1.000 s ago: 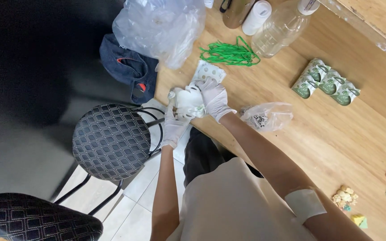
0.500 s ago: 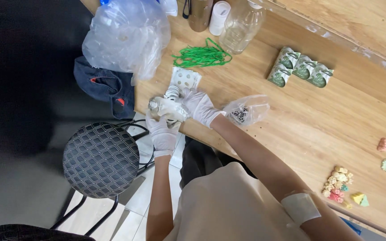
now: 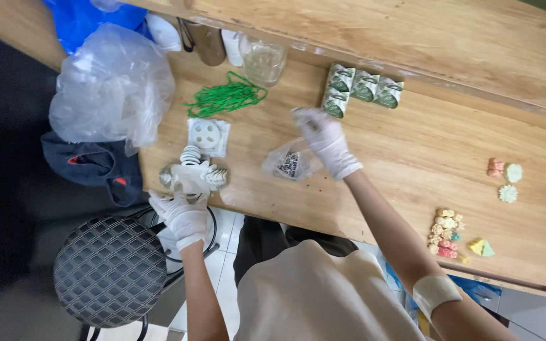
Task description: The person uses a heat gun to melt wax in a pot on the worktable, then wraps finished candles in printed paper and ties each bundle with green string, setting the wrapped candles on the table.
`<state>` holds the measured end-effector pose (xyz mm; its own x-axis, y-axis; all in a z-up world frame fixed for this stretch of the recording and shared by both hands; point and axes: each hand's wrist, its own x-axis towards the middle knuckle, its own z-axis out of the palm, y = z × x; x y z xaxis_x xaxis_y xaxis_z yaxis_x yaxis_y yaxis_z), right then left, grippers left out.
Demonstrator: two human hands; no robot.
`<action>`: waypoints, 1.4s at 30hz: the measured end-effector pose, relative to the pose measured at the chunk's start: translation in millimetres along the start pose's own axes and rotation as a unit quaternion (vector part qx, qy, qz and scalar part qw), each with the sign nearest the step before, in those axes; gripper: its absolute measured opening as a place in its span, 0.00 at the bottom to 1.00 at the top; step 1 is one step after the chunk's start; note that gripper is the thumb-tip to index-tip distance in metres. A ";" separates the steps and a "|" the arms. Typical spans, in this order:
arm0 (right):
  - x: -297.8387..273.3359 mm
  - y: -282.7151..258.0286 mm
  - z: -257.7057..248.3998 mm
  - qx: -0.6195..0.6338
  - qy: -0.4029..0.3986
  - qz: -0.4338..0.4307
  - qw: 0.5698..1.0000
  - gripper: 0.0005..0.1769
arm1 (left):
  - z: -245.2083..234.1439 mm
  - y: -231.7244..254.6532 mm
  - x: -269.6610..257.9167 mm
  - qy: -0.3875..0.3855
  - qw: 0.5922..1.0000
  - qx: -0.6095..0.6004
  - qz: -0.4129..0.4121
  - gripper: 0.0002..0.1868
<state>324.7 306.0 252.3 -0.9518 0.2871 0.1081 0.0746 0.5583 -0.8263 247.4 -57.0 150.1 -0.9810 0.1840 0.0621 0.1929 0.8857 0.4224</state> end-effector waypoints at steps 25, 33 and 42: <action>-213.2 54.7 -25.3 -0.058 0.245 0.319 0.914 0.06 | 77.7 280.5 -129.0 -0.401 0.876 -0.190 0.187 0.31; -267.8 104.7 7.6 -0.009 0.217 0.331 0.918 0.07 | 212.0 252.8 -183.0 -0.301 0.884 0.026 0.355 0.12; -278.8 136.6 28.9 0.243 0.231 0.372 0.865 0.08 | 196.8 240.5 -178.9 -0.245 0.880 0.009 0.406 0.07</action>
<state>591.5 279.7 93.3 -0.4647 0.7697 -0.4378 0.3760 -0.2761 -0.8845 473.8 206.9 62.6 -0.3927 0.9176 -0.0625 0.8311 0.3831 0.4030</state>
